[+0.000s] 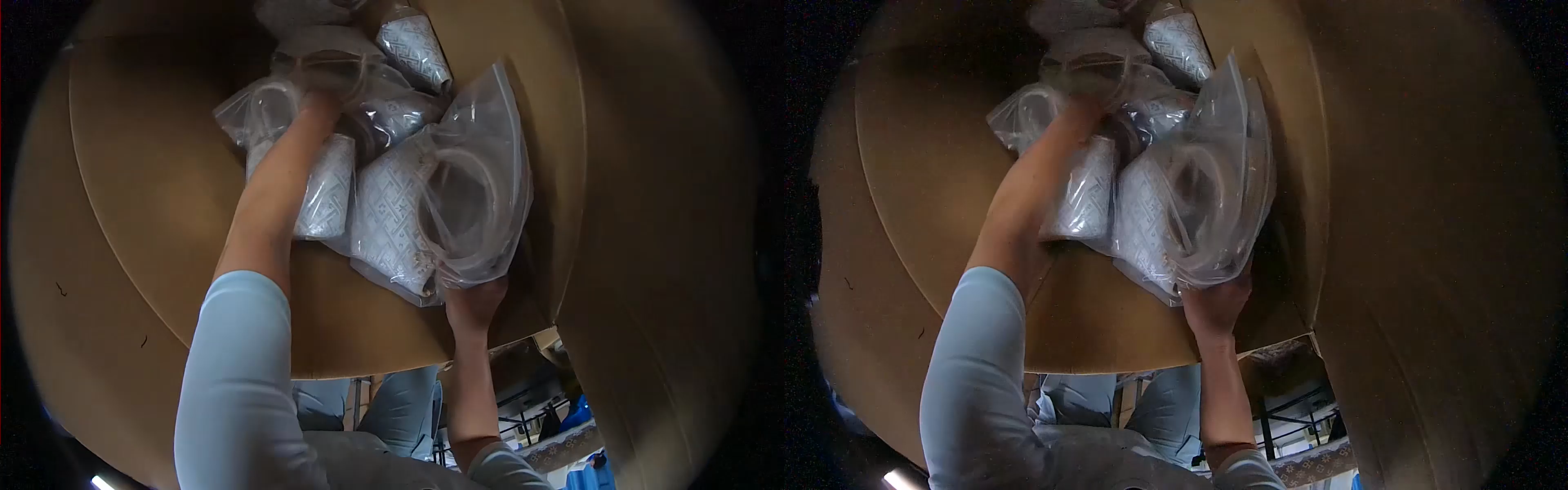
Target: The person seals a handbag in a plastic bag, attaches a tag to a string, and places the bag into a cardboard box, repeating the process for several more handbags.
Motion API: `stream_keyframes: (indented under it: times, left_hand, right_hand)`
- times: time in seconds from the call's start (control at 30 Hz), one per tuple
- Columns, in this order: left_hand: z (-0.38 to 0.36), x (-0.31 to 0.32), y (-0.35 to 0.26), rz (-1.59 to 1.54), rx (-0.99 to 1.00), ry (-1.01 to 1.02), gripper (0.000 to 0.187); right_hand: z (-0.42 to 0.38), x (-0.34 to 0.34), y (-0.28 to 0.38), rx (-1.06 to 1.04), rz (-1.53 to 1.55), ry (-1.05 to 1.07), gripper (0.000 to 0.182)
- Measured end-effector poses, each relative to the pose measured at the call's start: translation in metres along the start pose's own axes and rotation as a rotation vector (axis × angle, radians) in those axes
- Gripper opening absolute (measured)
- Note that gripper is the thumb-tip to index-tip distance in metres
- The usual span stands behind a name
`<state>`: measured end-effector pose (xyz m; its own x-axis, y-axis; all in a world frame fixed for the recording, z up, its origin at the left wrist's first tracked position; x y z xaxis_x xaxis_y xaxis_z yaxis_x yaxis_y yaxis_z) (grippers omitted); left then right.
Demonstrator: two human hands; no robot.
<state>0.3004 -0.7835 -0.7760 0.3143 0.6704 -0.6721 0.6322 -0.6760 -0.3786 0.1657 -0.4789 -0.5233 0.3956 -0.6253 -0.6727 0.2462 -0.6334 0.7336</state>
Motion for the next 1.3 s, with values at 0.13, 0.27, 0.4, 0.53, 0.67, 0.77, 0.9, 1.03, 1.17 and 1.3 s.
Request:
stream_keyframes:
  times: [0.13, 0.27, 0.4, 0.53, 0.67, 0.77, 0.9, 1.03, 1.17, 1.3]
  left_hand:
    - [-0.049, 0.001, -0.003, 0.515, -0.056, -0.178, 0.028]
    - [-0.087, -0.017, -0.007, 0.52, 0.141, -0.211, 0.02]
    - [-0.147, -0.036, -0.032, 0.409, 0.275, -0.224, 0.013]
    - [-0.24, -0.063, -0.065, 0.406, 0.232, -0.27, 0.015]
    - [-0.314, -0.113, -0.096, 0.387, 0.295, -0.46, 0.016]
    - [-0.355, -0.177, -0.12, 0.363, 0.271, -0.482, 0.019]
    - [-0.427, -0.232, -0.171, 0.286, 0.176, -0.51, 0.028]
    - [-0.515, -0.27, -0.219, 0.432, 0.194, -0.681, 0.041]
    - [-0.58, -0.35, -0.358, 0.465, -0.006, -0.725, 0.037]
    - [-0.616, -0.39, -0.462, 0.56, 0.188, -0.884, 0.037]
  right_hand:
    - [-0.004, 0.003, -0.009, 0.038, -0.032, 0.033, 0.074]
    - [0.003, 0.002, 0.004, 0.037, -0.01, 0.021, 0.072]
    - [0.004, 0.005, 0.0, 0.083, -0.001, 0.026, 0.068]
    - [0.001, 0.006, 0.001, 0.132, 0.062, 0.004, 0.065]
    - [-0.002, -0.002, 0.007, 0.089, 0.087, -0.016, 0.064]
    - [-0.033, -0.022, 0.027, 0.135, 0.251, -0.061, 0.062]
    - [-0.067, -0.082, 0.066, 0.189, 0.338, -0.081, 0.06]
    - [-0.105, -0.162, 0.104, 0.16, 0.414, -0.157, 0.058]
    - [-0.137, -0.239, 0.132, 0.084, 0.576, -0.236, 0.058]
    - [-0.151, -0.328, 0.135, -0.011, 0.739, -0.288, 0.059]
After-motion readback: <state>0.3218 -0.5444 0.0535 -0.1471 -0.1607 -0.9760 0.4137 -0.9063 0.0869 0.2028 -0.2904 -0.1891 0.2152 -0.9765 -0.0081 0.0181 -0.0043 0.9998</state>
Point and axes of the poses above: each hand's wrist, its own z-axis towards the middle knuckle, its own x-axis out of the palm, y = z × x, the point moved 6 cm from there along z, towards the middle knuckle, and after that the axes turned 14 degrees about -y, right-handed, at the moved point
